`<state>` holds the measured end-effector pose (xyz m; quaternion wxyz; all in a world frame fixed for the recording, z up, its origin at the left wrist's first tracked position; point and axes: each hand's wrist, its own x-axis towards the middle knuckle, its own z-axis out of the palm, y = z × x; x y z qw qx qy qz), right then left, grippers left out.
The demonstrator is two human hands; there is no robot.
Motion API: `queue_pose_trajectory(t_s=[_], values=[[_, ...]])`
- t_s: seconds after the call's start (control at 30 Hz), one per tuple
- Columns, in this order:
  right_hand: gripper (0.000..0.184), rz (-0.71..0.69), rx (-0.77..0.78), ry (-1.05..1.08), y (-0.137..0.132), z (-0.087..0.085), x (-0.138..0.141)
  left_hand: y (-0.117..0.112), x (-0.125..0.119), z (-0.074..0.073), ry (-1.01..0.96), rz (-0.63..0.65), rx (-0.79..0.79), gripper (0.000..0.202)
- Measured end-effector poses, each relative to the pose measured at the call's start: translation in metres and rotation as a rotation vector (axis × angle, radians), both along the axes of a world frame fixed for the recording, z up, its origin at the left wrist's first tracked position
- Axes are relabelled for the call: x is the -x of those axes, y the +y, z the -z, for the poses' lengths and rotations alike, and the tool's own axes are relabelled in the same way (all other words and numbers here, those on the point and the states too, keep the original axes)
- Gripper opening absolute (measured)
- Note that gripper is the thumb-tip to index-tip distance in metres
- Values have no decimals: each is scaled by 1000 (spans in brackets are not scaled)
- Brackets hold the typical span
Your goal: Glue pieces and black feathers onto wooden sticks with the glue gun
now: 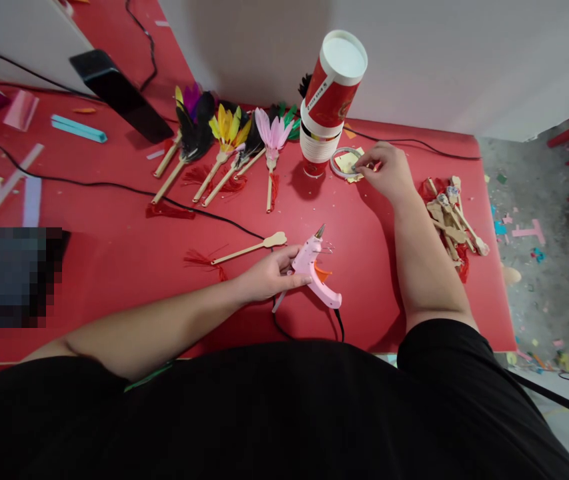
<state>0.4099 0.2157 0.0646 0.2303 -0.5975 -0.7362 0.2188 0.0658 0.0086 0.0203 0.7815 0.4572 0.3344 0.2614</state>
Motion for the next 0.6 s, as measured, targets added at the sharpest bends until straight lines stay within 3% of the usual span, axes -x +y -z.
queue_pose_trajectory(t_s=[0.13, 0.37, 0.6], values=[[12, -13, 2, -33, 0, 2, -2, 0, 0, 0, -10, 3, 5, 65], [25, 37, 82, -9, 5, 9, -6, -1, -1, 3, -11, 1, 13, 64], [18, 55, 66, 21, 5, 15, -10, 0, -1, 1, -12, 1, 13, 66]])
